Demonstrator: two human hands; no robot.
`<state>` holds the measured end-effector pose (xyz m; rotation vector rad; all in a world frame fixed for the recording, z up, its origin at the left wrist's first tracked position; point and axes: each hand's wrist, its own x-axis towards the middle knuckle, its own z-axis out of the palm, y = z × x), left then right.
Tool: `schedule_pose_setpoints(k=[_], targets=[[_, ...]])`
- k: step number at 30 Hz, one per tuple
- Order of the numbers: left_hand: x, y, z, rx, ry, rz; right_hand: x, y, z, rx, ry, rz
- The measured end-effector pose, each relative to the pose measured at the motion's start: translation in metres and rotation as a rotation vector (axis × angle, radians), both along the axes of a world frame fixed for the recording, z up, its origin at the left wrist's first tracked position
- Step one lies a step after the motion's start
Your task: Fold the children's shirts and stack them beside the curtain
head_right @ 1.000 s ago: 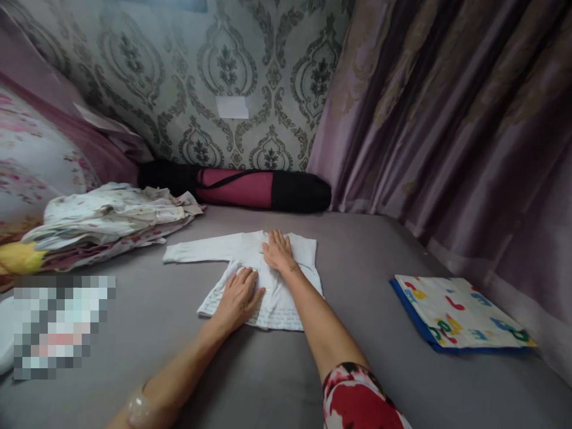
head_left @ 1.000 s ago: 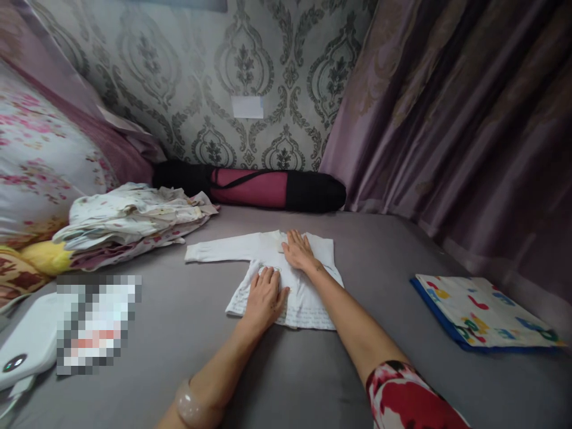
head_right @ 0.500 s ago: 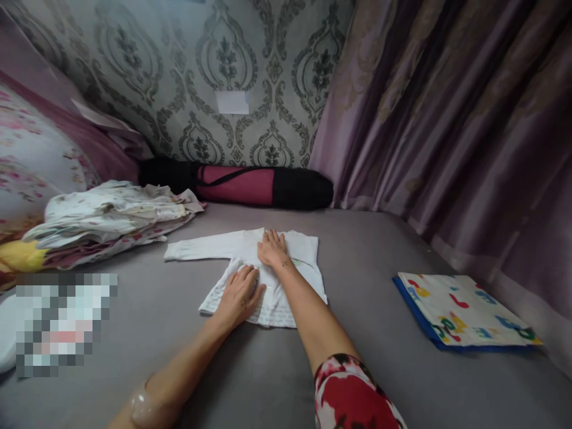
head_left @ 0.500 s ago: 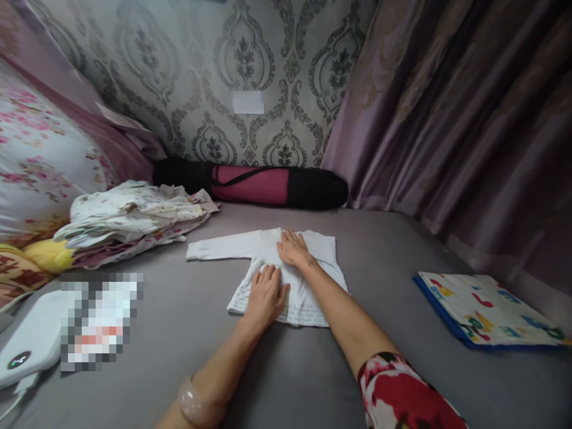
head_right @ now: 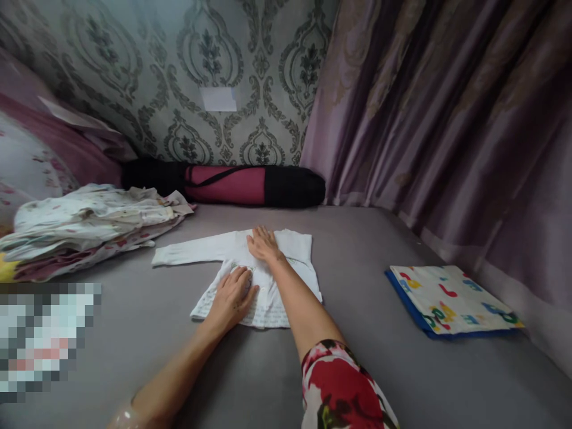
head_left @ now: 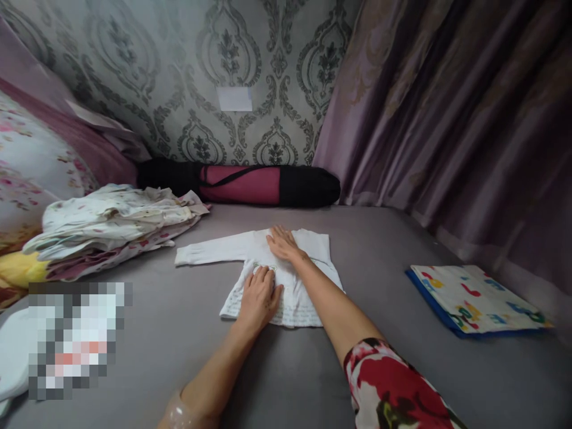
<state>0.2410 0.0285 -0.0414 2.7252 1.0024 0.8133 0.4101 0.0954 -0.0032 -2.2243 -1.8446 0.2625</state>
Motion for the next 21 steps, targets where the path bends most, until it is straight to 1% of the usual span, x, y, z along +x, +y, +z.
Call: schedule_pose_setpoints(k=[2, 4, 8, 10, 12, 14, 16, 18, 21], targets=[[0.000, 0.000, 0.000, 0.003, 0.000, -0.001, 0.004, -0.007, 0.000, 0.055, -0.030, -0.083], [0.000, 0.000, 0.001, 0.013, -0.008, -0.004, 0.006, -0.015, -0.005, 0.070, -0.046, -0.134], [-0.001, 0.001, 0.000, 0.028, -0.024, -0.009, 0.002, -0.023, -0.016, 0.070, -0.035, -0.155], [-0.001, 0.002, -0.001, 0.027, -0.019, -0.010, 0.002, -0.022, -0.017, 0.066, -0.029, -0.160], [-0.002, 0.002, -0.001, 0.024, -0.013, -0.014, 0.006, -0.019, -0.012, 0.023, 0.009, -0.135], [-0.003, 0.003, -0.001, 0.018, -0.015, -0.022, 0.016, -0.019, -0.005, -0.031, 0.082, -0.110], [-0.003, 0.003, 0.000, 0.011, -0.022, -0.032, 0.030, -0.024, 0.002, -0.045, 0.127, -0.143], [-0.002, 0.003, 0.002, 0.006, -0.030, -0.031, 0.045, -0.037, 0.005, -0.001, 0.083, -0.240], [-0.001, 0.002, 0.003, -0.007, -0.032, -0.006, 0.062, -0.058, -0.001, 0.023, -0.050, -0.353]])
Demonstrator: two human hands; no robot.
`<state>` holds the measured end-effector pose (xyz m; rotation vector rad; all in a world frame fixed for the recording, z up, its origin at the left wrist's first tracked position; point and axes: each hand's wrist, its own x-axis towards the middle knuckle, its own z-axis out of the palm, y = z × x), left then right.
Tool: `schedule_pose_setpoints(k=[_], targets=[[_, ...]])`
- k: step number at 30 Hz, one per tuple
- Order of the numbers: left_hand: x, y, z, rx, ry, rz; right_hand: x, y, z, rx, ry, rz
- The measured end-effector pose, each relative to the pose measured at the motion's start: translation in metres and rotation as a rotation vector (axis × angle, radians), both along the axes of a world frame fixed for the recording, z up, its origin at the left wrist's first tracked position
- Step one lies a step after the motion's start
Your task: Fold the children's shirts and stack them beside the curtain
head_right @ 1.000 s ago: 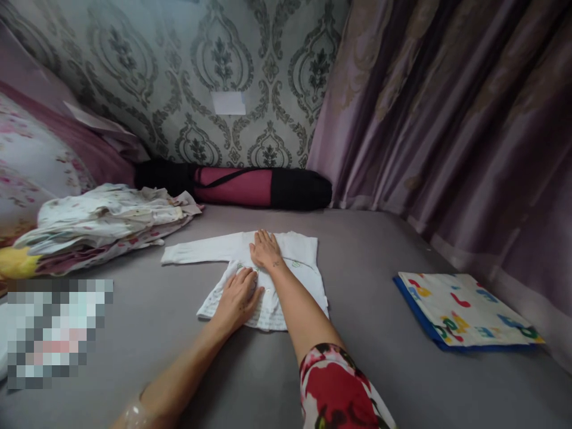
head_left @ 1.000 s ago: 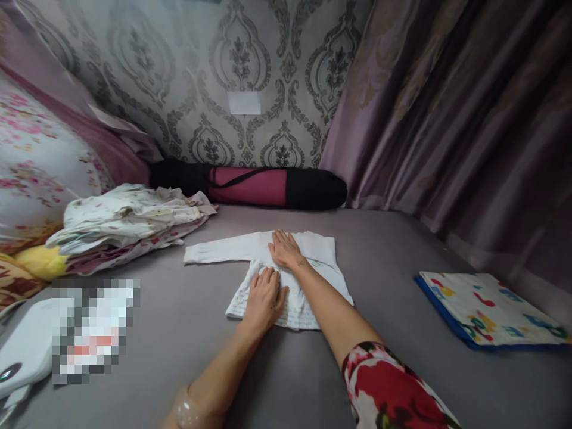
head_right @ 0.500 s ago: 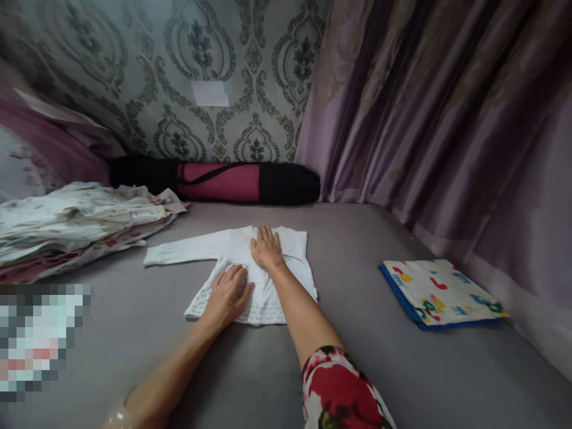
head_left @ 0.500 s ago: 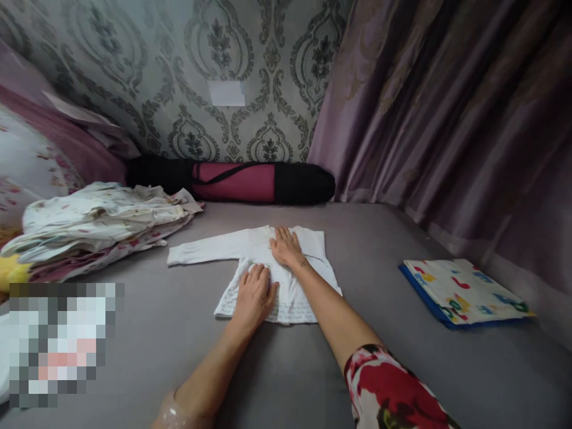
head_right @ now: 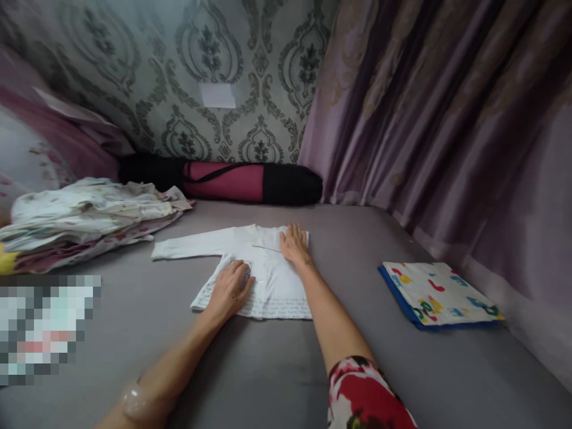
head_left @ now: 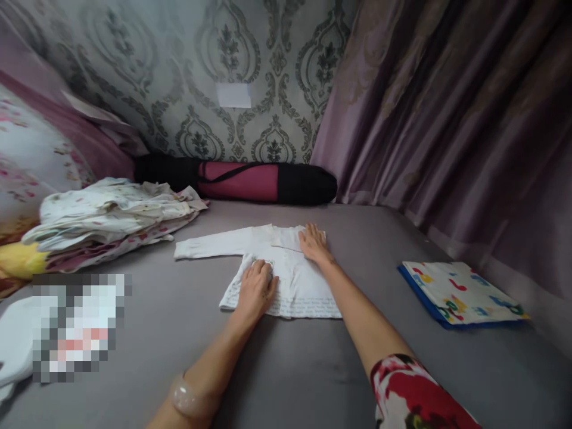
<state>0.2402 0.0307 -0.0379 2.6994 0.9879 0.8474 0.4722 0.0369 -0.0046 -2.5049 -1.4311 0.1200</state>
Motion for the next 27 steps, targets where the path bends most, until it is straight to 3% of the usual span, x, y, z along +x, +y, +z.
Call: schedule_pose_setpoints(k=[4, 9, 13, 18, 20, 23, 27], targets=[[0.001, 0.001, 0.000, -0.018, -0.035, 0.042, 0.009, -0.014, -0.014, -0.055, -0.097, -0.001], [0.000, 0.003, 0.001, -0.021, -0.090, 0.038, 0.008, -0.010, -0.019, -0.114, -0.114, 0.009], [0.001, 0.006, 0.000, 0.018, -0.116, 0.041, 0.009, -0.006, -0.011, -0.186, -0.092, 0.006], [0.004, 0.009, -0.003, 0.057, -0.150, 0.069, 0.010, 0.007, 0.011, -0.291, -0.083, -0.005], [0.004, 0.010, -0.001, 0.044, -0.149, 0.073, 0.004, 0.018, 0.021, -0.261, -0.104, 0.018], [0.004, 0.009, 0.006, 0.010, -0.117, 0.088, -0.018, 0.038, 0.029, -0.091, -0.145, 0.140], [-0.001, 0.011, 0.019, -0.055, -0.082, 0.116, -0.065, 0.062, 0.021, 0.034, -0.119, 0.364]])
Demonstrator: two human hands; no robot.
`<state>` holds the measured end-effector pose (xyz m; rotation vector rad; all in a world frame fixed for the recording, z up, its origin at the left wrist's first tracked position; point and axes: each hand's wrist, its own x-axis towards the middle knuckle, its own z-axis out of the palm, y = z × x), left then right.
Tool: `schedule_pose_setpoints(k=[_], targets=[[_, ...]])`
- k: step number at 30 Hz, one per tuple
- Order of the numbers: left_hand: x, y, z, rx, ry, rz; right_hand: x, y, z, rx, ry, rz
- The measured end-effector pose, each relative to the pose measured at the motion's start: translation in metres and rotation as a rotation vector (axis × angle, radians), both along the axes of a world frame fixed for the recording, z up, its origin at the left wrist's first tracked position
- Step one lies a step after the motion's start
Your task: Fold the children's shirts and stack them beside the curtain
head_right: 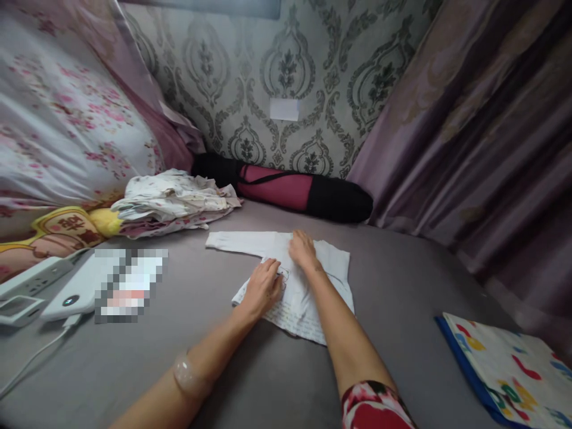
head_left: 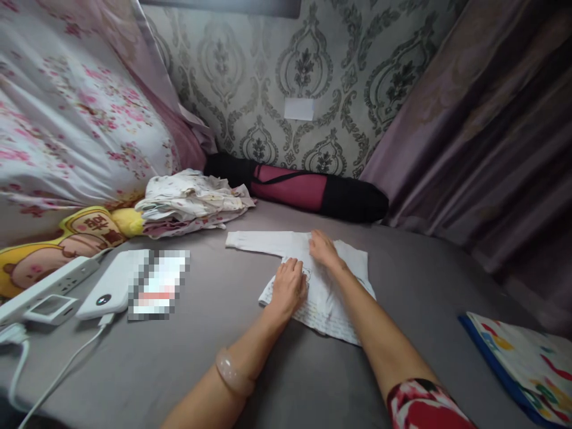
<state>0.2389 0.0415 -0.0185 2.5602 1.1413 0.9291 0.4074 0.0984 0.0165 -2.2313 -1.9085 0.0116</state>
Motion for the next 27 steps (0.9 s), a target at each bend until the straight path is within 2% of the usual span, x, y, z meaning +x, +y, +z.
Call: schedule_pose_setpoints(k=[4, 8, 11, 14, 23, 27], targets=[[-0.010, 0.012, 0.012, -0.112, -0.049, 0.067, -0.042, 0.014, -0.016, -0.040, 0.093, 0.073], [-0.020, 0.033, 0.015, -0.248, -0.119, 0.180, -0.062, 0.017, -0.028, -0.095, 0.182, 0.067], [-0.025, 0.053, 0.012, -0.313, -0.134, 0.260, -0.068, 0.015, -0.032, -0.093, 0.192, 0.044], [-0.032, 0.074, 0.012, -0.308, -0.099, 0.351, -0.071, 0.013, -0.034, -0.080, 0.181, 0.033], [-0.078, 0.130, 0.035, -0.268, 0.104, 0.806, -0.074, 0.014, -0.032, -0.090, 0.154, 0.023], [-0.096, 0.148, 0.036, -0.404, 0.145, 0.854, -0.073, 0.014, -0.031, -0.101, 0.151, 0.023]])
